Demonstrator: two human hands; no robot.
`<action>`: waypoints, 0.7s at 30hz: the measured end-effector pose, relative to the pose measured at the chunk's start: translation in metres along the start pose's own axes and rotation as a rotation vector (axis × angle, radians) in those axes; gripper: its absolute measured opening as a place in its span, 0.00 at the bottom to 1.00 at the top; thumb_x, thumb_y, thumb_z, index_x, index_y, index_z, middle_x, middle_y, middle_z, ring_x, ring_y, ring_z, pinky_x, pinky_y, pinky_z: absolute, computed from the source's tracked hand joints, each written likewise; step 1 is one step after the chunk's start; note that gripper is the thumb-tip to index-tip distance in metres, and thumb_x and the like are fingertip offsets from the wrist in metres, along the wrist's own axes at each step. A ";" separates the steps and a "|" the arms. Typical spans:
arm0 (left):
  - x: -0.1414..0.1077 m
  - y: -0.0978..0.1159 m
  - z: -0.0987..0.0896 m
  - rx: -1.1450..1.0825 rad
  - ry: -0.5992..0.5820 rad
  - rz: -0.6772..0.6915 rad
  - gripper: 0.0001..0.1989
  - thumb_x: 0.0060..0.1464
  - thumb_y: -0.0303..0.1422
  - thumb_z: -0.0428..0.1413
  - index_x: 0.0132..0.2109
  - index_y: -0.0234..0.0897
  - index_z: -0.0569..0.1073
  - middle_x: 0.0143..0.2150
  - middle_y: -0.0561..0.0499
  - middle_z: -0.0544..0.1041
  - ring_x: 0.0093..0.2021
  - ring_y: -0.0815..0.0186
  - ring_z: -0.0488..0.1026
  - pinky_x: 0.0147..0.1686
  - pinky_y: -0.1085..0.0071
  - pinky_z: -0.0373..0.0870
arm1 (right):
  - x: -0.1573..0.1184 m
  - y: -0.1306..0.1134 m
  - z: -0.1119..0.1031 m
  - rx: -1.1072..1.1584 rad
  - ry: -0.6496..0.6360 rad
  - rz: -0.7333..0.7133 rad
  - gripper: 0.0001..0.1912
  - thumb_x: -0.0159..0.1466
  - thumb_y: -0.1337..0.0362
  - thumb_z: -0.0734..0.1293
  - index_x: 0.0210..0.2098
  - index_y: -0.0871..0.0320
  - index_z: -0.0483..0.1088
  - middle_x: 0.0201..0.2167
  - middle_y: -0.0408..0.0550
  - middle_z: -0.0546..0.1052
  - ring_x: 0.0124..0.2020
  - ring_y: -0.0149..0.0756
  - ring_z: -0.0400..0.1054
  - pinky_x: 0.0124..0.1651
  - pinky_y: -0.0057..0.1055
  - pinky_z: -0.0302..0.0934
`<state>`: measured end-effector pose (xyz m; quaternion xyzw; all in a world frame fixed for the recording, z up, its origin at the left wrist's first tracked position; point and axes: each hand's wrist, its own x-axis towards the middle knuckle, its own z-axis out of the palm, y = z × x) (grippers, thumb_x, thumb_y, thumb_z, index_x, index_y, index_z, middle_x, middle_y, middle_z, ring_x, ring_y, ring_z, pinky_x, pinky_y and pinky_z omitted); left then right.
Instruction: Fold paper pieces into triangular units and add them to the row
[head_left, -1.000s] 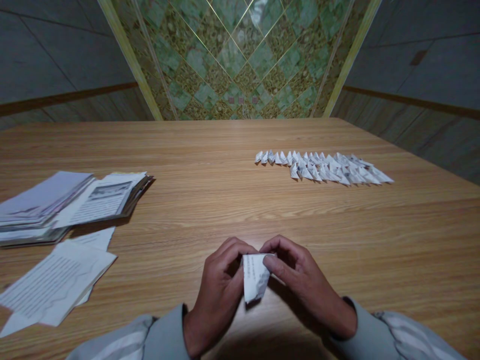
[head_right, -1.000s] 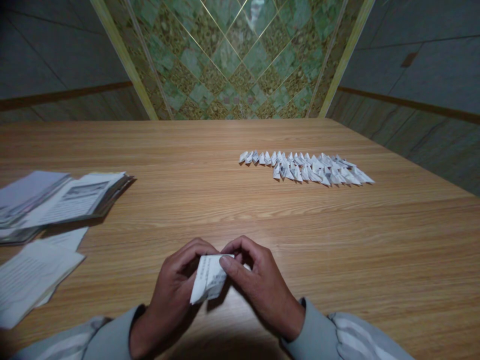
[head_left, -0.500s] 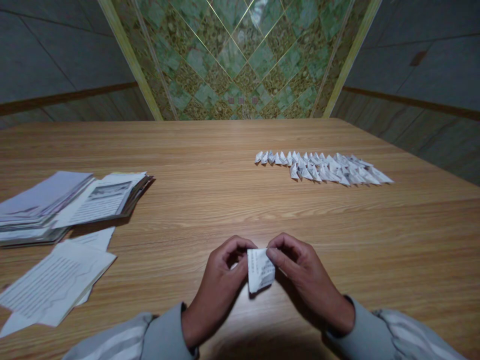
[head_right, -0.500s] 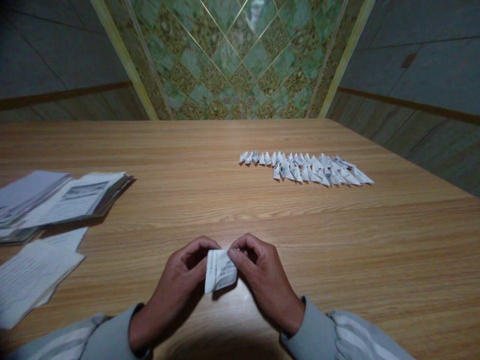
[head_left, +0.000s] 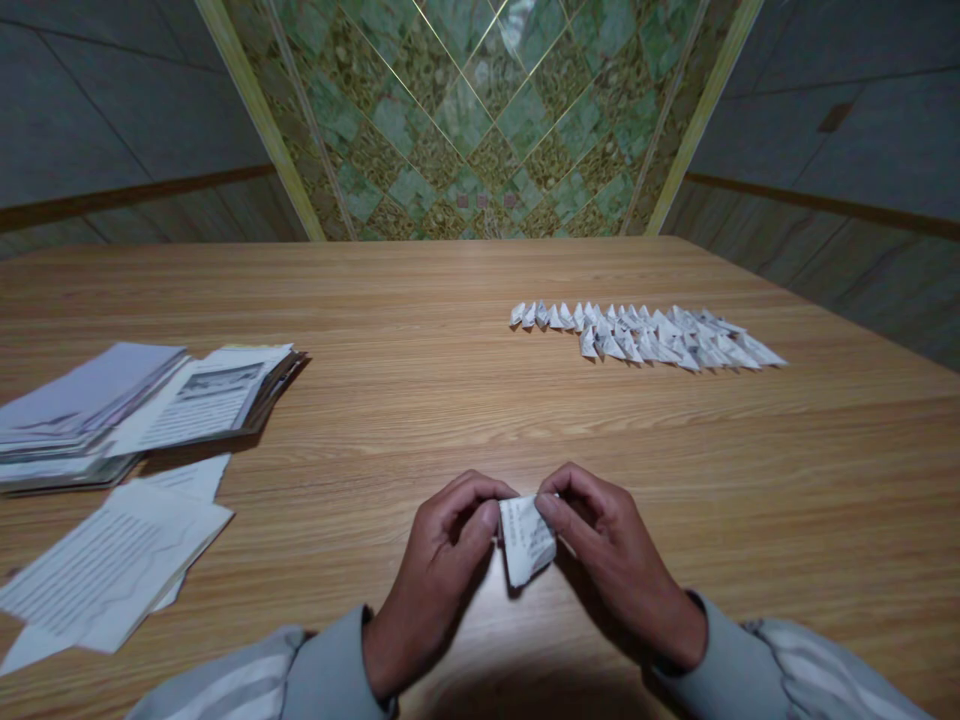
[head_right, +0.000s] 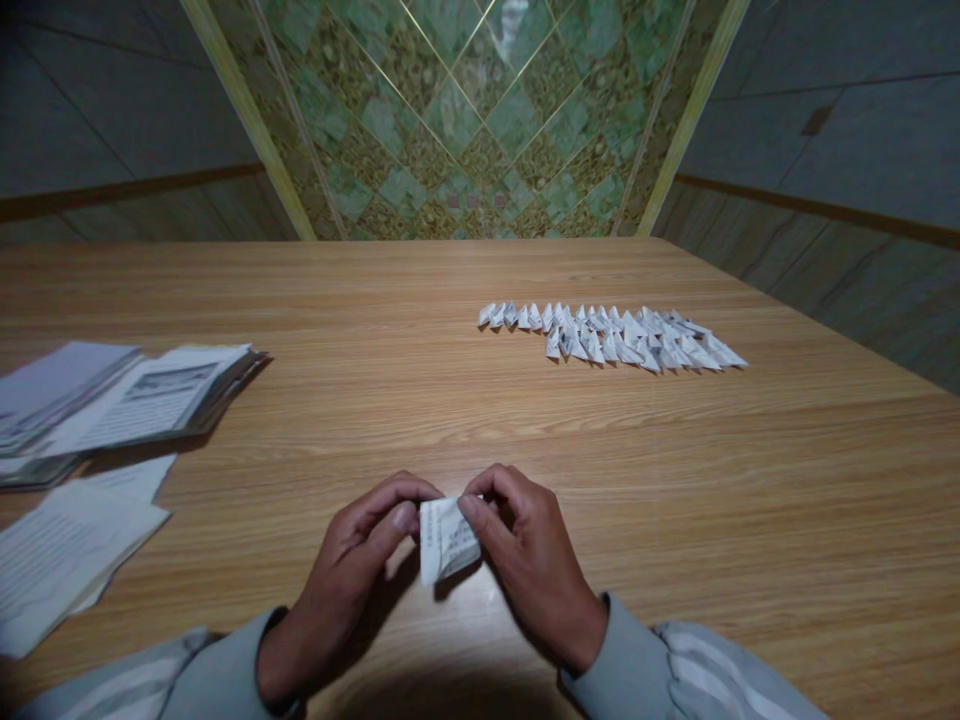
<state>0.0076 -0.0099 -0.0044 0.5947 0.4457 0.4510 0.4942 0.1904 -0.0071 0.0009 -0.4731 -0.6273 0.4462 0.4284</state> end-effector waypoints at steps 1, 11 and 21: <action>0.000 0.000 0.000 0.028 0.006 0.003 0.10 0.60 0.37 0.56 0.37 0.36 0.78 0.32 0.50 0.75 0.34 0.63 0.72 0.35 0.69 0.67 | 0.000 -0.001 0.000 -0.043 0.002 -0.019 0.13 0.68 0.58 0.65 0.29 0.57 0.70 0.25 0.42 0.70 0.28 0.33 0.63 0.31 0.30 0.56; 0.003 0.000 0.004 0.047 0.009 -0.097 0.11 0.56 0.36 0.59 0.28 0.35 0.75 0.25 0.52 0.73 0.27 0.67 0.68 0.29 0.72 0.64 | 0.000 -0.004 0.000 -0.249 -0.042 -0.099 0.11 0.67 0.64 0.63 0.28 0.57 0.68 0.24 0.41 0.69 0.27 0.31 0.62 0.31 0.29 0.53; 0.002 -0.003 0.003 -0.136 -0.026 -0.128 0.11 0.59 0.39 0.59 0.34 0.36 0.75 0.30 0.51 0.74 0.32 0.65 0.70 0.33 0.72 0.67 | 0.000 0.000 -0.002 -0.023 -0.078 -0.016 0.14 0.68 0.56 0.65 0.29 0.57 0.69 0.25 0.41 0.70 0.28 0.32 0.62 0.31 0.28 0.55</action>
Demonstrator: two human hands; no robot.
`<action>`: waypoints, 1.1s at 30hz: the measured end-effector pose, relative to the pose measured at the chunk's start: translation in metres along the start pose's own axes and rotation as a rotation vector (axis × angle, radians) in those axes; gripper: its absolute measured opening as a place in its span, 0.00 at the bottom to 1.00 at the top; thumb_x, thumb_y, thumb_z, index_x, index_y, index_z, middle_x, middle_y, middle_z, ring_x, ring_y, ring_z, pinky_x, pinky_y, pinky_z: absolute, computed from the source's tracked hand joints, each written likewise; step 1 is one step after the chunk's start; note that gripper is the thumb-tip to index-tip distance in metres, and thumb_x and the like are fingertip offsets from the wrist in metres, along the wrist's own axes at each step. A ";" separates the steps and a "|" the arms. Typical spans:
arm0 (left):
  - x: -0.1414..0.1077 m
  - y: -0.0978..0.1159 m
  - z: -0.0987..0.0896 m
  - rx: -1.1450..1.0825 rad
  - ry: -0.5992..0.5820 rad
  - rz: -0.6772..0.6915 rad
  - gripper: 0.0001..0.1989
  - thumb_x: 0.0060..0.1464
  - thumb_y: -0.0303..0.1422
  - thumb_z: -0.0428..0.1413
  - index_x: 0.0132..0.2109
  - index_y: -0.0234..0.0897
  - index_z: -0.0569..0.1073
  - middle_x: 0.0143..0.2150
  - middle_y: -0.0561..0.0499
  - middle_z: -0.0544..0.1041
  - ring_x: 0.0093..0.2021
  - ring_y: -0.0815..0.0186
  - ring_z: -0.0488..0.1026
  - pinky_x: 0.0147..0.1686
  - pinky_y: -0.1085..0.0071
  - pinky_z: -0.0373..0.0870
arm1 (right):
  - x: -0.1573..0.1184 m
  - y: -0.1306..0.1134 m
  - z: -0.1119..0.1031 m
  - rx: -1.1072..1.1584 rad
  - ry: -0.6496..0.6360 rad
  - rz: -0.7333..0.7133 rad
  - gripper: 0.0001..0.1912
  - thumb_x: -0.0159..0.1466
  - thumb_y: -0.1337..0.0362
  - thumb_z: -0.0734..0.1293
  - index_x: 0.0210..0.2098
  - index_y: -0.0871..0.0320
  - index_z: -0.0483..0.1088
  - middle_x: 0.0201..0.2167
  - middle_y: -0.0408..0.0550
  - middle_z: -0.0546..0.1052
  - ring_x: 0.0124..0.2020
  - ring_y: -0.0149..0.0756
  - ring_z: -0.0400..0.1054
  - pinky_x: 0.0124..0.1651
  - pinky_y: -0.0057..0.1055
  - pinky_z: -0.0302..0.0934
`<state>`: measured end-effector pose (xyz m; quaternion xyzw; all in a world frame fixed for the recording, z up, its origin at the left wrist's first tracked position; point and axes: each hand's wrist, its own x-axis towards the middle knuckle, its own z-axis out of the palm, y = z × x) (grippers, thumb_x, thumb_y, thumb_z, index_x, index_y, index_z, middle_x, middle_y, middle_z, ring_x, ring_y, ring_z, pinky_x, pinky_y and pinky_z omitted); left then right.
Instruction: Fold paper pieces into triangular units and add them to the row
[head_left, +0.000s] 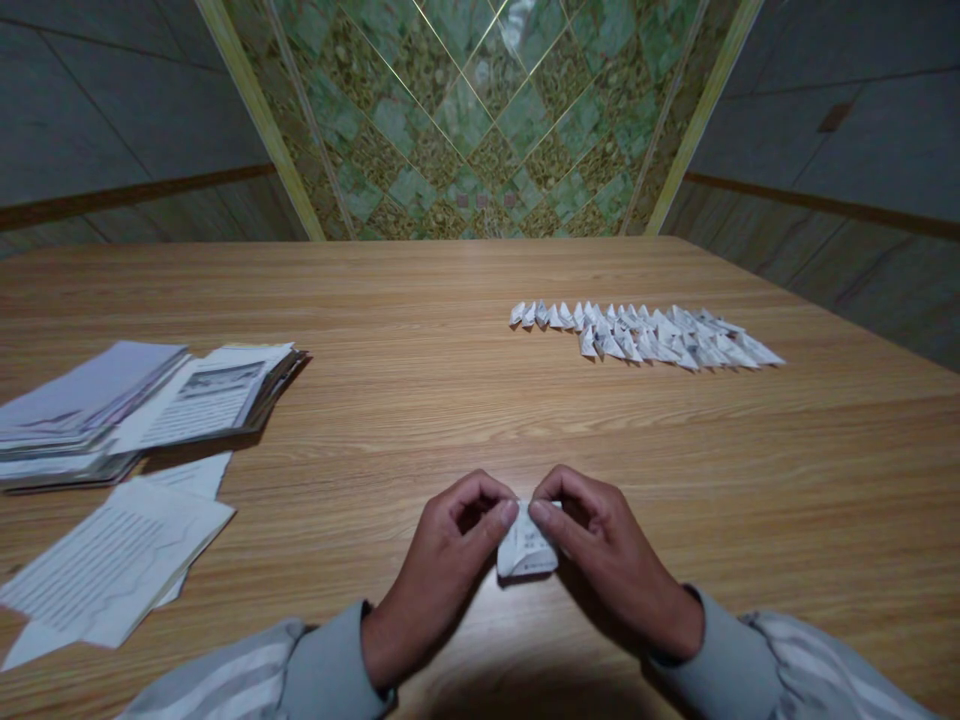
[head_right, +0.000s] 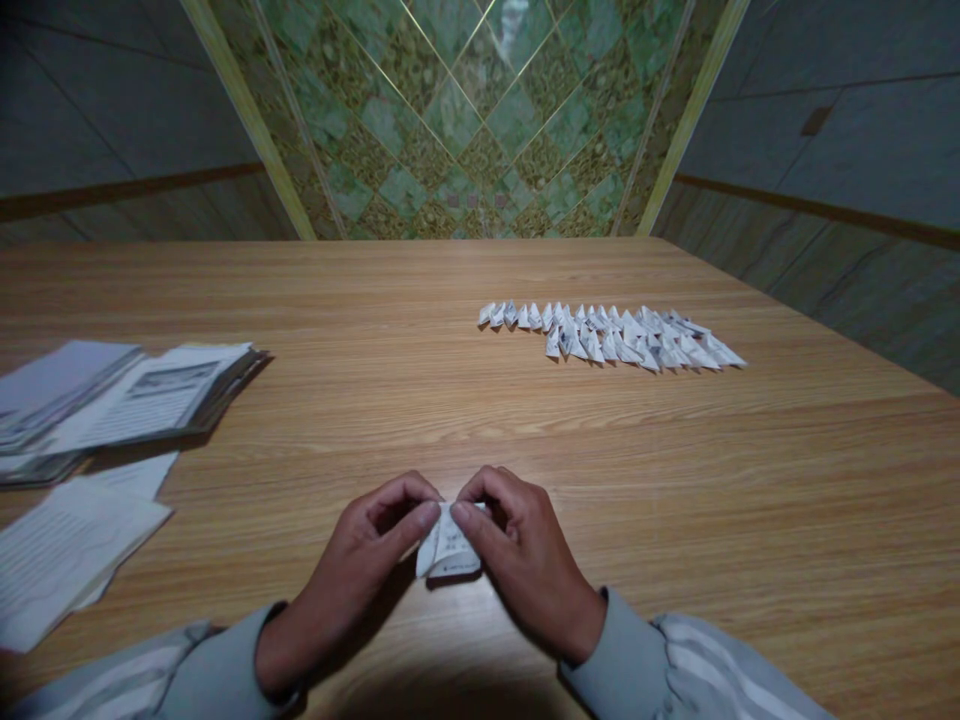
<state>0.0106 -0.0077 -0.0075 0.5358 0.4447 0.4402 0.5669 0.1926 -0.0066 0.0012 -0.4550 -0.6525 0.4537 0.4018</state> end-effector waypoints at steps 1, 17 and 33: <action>0.000 -0.001 -0.001 -0.020 0.023 0.013 0.11 0.61 0.40 0.57 0.38 0.37 0.75 0.32 0.51 0.74 0.34 0.65 0.71 0.35 0.71 0.68 | 0.000 0.002 0.000 0.048 0.025 0.016 0.15 0.68 0.55 0.65 0.30 0.57 0.69 0.25 0.41 0.70 0.29 0.32 0.62 0.31 0.28 0.55; -0.007 -0.003 0.010 -0.122 -0.007 0.039 0.11 0.53 0.27 0.63 0.37 0.39 0.67 0.39 0.51 0.78 0.39 0.64 0.76 0.40 0.68 0.72 | 0.002 0.010 0.006 0.210 0.197 0.055 0.13 0.68 0.55 0.67 0.31 0.57 0.68 0.27 0.40 0.71 0.29 0.31 0.64 0.32 0.26 0.59; -0.006 -0.004 0.006 -0.075 0.000 0.160 0.03 0.58 0.27 0.62 0.37 0.39 0.75 0.50 0.48 0.78 0.46 0.62 0.77 0.44 0.69 0.73 | 0.000 0.005 0.001 -0.005 0.128 -0.166 0.09 0.71 0.68 0.61 0.40 0.53 0.73 0.33 0.41 0.73 0.35 0.31 0.67 0.38 0.27 0.59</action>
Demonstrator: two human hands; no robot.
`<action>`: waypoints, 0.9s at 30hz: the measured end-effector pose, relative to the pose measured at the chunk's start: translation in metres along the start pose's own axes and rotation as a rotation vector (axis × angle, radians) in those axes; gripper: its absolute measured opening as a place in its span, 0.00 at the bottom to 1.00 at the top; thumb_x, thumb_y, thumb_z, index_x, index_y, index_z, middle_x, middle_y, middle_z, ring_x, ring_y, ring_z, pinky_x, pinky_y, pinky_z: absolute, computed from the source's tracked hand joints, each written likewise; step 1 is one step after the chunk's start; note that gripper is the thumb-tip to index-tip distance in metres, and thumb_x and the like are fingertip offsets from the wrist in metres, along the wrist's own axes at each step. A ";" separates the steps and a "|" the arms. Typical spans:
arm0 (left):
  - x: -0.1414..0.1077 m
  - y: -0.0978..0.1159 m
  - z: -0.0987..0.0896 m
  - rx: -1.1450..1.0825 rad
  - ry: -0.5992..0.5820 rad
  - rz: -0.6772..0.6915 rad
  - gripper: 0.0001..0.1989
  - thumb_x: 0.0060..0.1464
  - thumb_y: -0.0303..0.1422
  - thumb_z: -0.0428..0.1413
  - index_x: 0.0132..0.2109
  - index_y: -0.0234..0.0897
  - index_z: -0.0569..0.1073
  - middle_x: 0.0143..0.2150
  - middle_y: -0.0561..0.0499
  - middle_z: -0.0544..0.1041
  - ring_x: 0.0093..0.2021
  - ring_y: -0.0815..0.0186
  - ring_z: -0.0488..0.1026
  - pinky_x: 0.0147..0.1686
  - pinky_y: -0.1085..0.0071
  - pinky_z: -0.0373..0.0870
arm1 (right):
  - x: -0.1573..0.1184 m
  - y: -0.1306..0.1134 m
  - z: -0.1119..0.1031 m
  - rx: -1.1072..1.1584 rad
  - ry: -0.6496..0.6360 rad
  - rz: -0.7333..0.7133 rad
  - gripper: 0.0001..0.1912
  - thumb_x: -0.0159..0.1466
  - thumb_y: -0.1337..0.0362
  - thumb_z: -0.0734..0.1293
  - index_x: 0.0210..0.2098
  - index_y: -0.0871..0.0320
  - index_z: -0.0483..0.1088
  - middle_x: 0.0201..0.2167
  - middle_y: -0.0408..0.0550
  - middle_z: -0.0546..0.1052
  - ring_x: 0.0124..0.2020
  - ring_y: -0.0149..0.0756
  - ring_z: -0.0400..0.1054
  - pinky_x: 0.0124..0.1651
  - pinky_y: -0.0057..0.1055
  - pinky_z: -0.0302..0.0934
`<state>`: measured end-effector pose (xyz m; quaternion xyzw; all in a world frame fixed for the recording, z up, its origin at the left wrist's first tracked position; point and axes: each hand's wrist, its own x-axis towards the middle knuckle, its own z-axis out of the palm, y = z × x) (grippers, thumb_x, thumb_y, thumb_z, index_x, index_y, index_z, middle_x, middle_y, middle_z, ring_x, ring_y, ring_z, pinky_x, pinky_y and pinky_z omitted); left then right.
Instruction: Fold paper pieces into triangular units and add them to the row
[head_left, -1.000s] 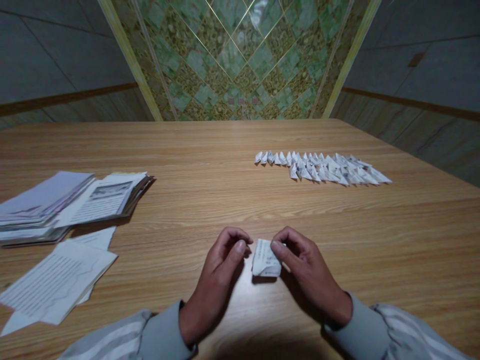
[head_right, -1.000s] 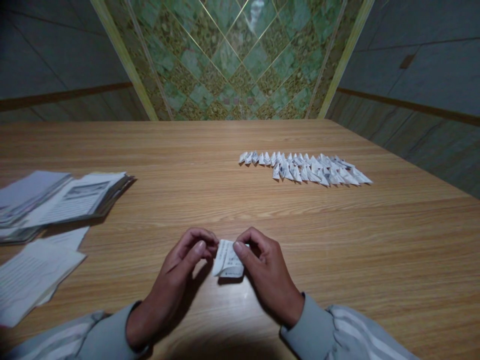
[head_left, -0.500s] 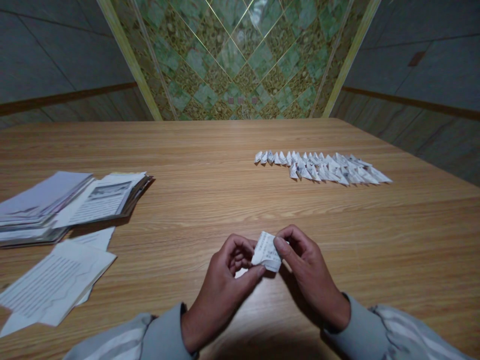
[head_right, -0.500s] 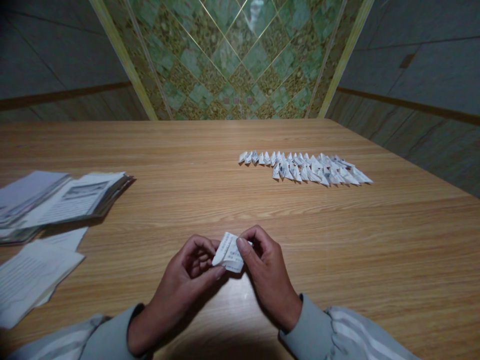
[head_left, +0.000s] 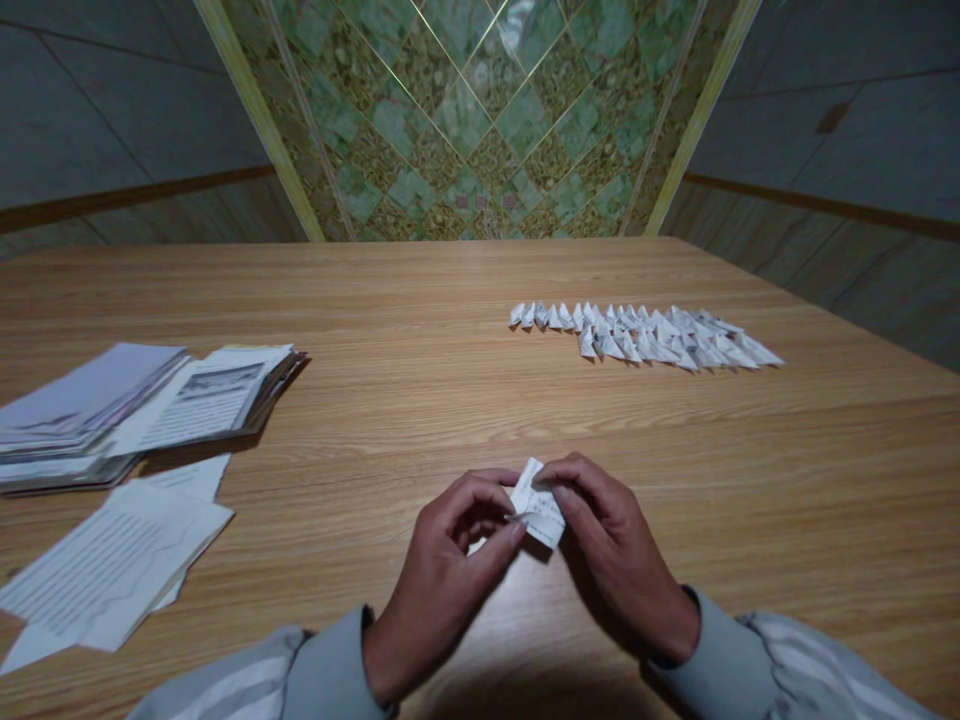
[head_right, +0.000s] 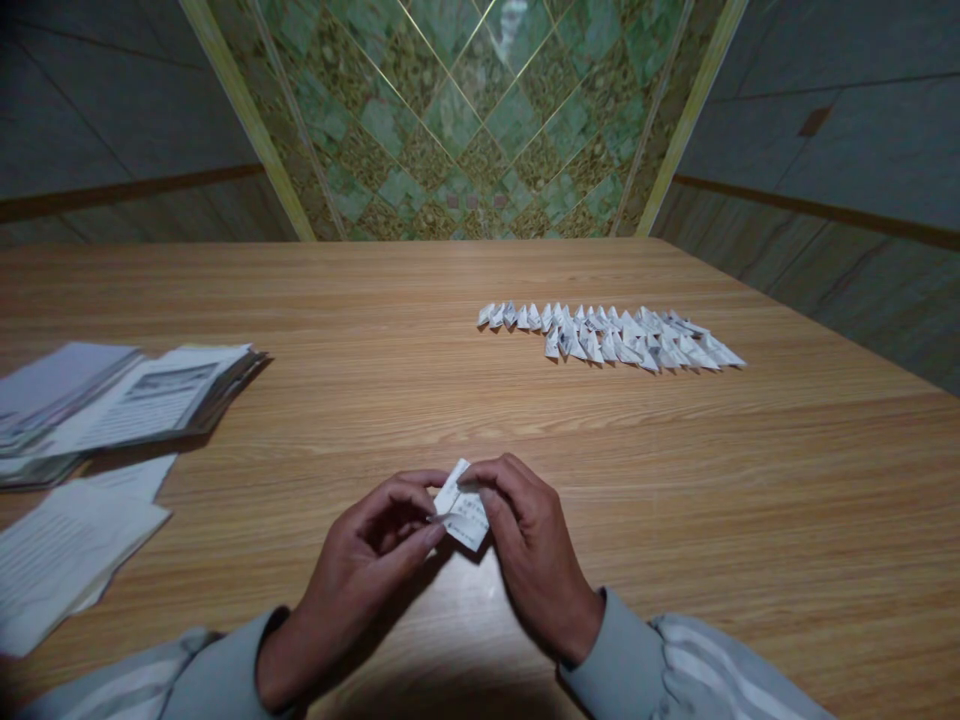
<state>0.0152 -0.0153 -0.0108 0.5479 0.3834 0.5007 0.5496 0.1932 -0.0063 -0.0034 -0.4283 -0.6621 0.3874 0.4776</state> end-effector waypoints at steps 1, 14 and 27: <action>0.000 0.000 -0.001 0.029 0.006 0.026 0.03 0.58 0.27 0.61 0.36 0.38 0.76 0.49 0.48 0.78 0.48 0.62 0.77 0.46 0.69 0.72 | 0.000 0.000 0.000 -0.012 -0.021 -0.005 0.11 0.71 0.69 0.60 0.39 0.53 0.73 0.33 0.41 0.72 0.35 0.32 0.67 0.38 0.27 0.58; 0.000 0.002 -0.005 0.284 0.002 0.139 0.06 0.58 0.26 0.61 0.37 0.43 0.81 0.49 0.49 0.79 0.51 0.61 0.76 0.51 0.66 0.70 | 0.005 -0.003 -0.002 0.075 -0.169 0.061 0.09 0.66 0.69 0.64 0.33 0.55 0.77 0.32 0.44 0.73 0.37 0.35 0.68 0.40 0.31 0.58; 0.001 0.002 -0.007 0.429 0.020 0.266 0.06 0.58 0.26 0.62 0.37 0.44 0.81 0.48 0.49 0.80 0.52 0.62 0.76 0.47 0.72 0.73 | 0.003 -0.002 0.001 0.058 -0.091 0.129 0.05 0.66 0.68 0.64 0.36 0.55 0.73 0.33 0.43 0.74 0.35 0.34 0.67 0.39 0.30 0.59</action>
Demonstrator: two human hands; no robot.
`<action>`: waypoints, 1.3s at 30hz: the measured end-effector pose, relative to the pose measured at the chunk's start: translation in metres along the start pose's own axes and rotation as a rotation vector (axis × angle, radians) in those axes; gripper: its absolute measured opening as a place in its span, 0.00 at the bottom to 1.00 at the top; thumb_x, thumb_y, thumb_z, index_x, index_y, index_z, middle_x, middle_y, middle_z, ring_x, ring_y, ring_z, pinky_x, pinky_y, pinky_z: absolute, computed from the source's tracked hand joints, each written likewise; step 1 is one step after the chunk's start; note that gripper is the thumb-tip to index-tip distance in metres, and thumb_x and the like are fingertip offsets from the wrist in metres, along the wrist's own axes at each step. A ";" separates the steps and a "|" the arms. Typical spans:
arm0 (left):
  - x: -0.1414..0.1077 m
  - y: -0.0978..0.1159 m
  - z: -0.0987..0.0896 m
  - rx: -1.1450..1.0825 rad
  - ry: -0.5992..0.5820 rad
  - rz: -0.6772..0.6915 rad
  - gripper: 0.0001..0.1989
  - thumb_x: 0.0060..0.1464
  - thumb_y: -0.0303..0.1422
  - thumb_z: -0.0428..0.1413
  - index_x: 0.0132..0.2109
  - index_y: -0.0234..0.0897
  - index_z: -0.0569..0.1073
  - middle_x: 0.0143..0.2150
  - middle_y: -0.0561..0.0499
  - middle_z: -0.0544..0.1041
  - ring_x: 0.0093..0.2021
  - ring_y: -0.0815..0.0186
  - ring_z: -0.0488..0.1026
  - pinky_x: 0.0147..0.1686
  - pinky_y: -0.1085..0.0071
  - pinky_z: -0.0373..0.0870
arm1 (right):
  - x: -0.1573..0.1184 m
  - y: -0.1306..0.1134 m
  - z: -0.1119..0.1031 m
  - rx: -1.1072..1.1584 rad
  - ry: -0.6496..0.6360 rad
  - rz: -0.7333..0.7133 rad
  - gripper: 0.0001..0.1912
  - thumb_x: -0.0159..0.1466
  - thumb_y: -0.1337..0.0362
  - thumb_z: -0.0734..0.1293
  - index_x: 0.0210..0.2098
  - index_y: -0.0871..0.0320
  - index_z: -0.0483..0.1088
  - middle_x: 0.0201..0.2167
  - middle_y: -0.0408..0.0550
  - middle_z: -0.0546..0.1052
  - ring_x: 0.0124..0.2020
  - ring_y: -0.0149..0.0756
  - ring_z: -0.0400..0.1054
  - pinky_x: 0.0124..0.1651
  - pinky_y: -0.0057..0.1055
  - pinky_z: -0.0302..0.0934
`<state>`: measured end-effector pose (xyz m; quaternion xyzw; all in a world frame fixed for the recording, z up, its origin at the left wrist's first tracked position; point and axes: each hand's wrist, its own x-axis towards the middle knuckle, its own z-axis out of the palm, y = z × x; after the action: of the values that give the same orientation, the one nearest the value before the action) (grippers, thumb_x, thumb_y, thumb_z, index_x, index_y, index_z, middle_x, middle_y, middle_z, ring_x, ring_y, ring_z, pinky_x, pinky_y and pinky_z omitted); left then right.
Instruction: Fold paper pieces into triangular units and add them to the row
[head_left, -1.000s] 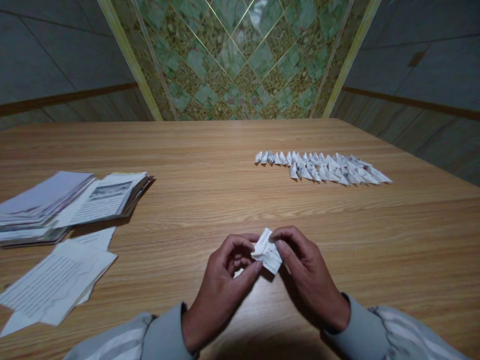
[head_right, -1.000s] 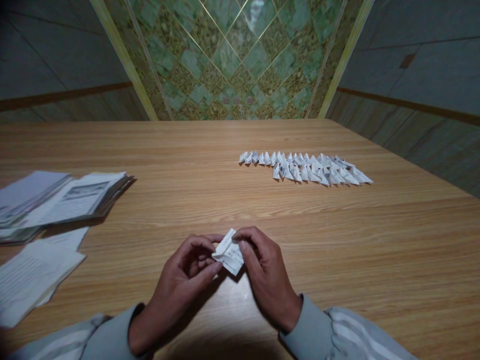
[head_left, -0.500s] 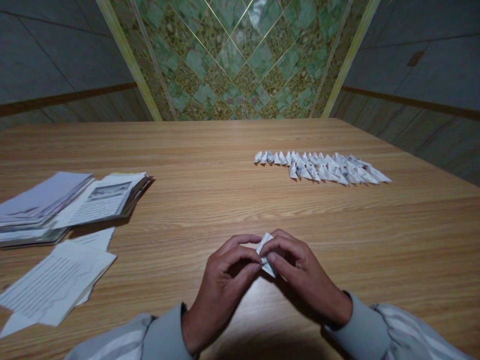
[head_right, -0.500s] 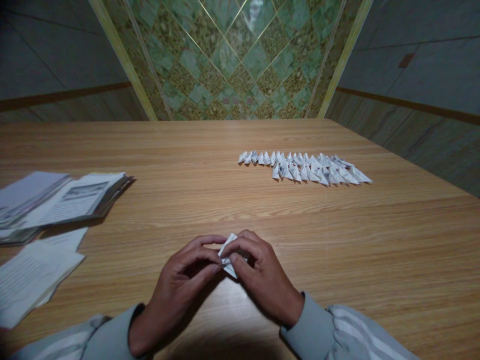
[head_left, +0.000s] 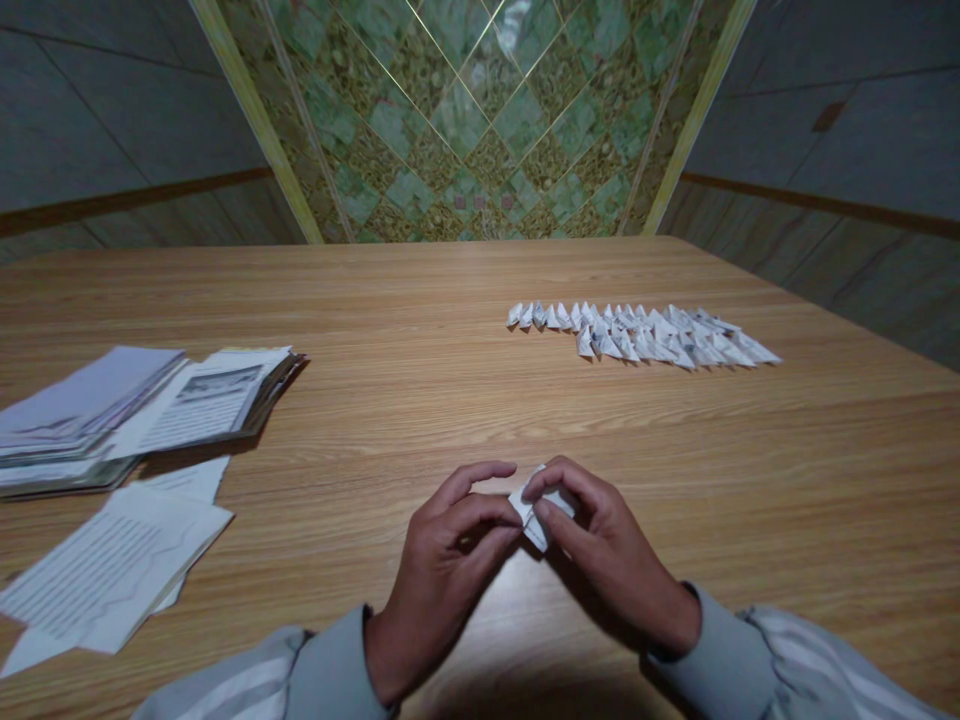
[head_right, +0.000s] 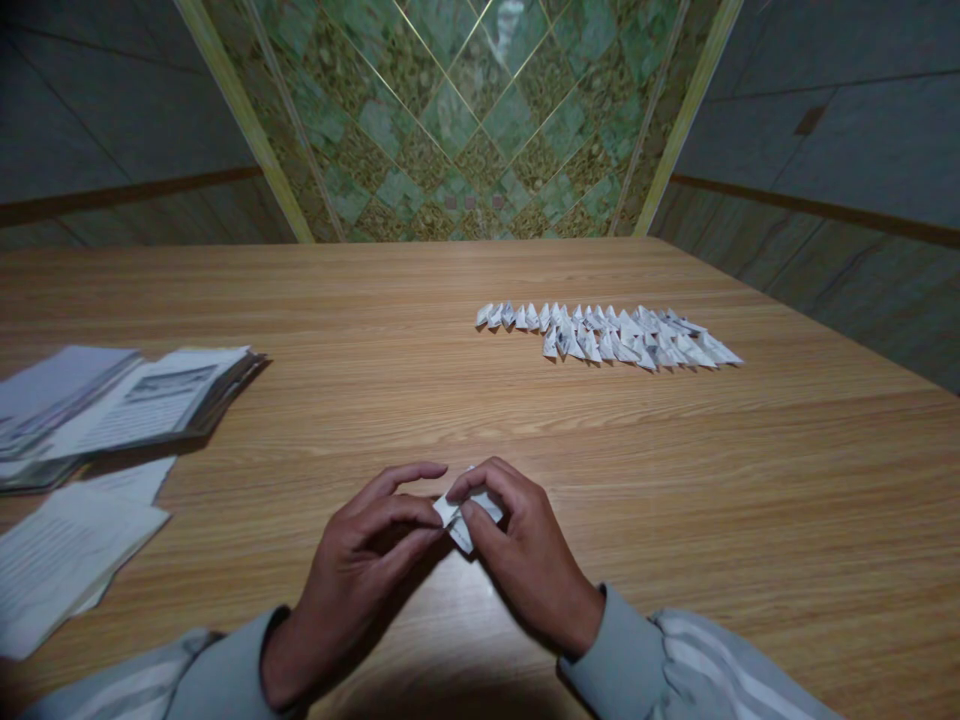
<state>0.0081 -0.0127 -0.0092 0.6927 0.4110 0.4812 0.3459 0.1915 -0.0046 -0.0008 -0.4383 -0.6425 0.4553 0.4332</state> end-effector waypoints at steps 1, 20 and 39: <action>0.000 0.000 0.000 0.006 -0.008 0.018 0.07 0.58 0.26 0.62 0.37 0.44 0.82 0.46 0.49 0.81 0.53 0.62 0.76 0.46 0.72 0.74 | 0.000 0.000 0.000 -0.006 -0.003 -0.005 0.05 0.66 0.68 0.64 0.37 0.55 0.73 0.33 0.43 0.74 0.36 0.34 0.67 0.39 0.30 0.59; 0.000 0.002 0.000 0.032 -0.066 0.111 0.08 0.60 0.25 0.61 0.39 0.43 0.82 0.44 0.46 0.83 0.55 0.59 0.76 0.46 0.69 0.76 | 0.000 -0.002 0.005 0.225 0.004 0.168 0.09 0.62 0.58 0.71 0.34 0.57 0.71 0.26 0.39 0.70 0.25 0.29 0.62 0.27 0.26 0.57; 0.001 0.003 0.000 -0.022 -0.071 -0.108 0.05 0.60 0.29 0.60 0.37 0.42 0.81 0.55 0.46 0.77 0.56 0.57 0.73 0.54 0.64 0.70 | -0.001 0.001 0.005 0.163 0.046 0.120 0.07 0.64 0.59 0.69 0.37 0.56 0.71 0.32 0.43 0.73 0.32 0.33 0.66 0.32 0.27 0.60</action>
<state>0.0092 -0.0131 -0.0059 0.6823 0.4300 0.4413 0.3935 0.1874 -0.0060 -0.0026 -0.4498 -0.5657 0.5210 0.4542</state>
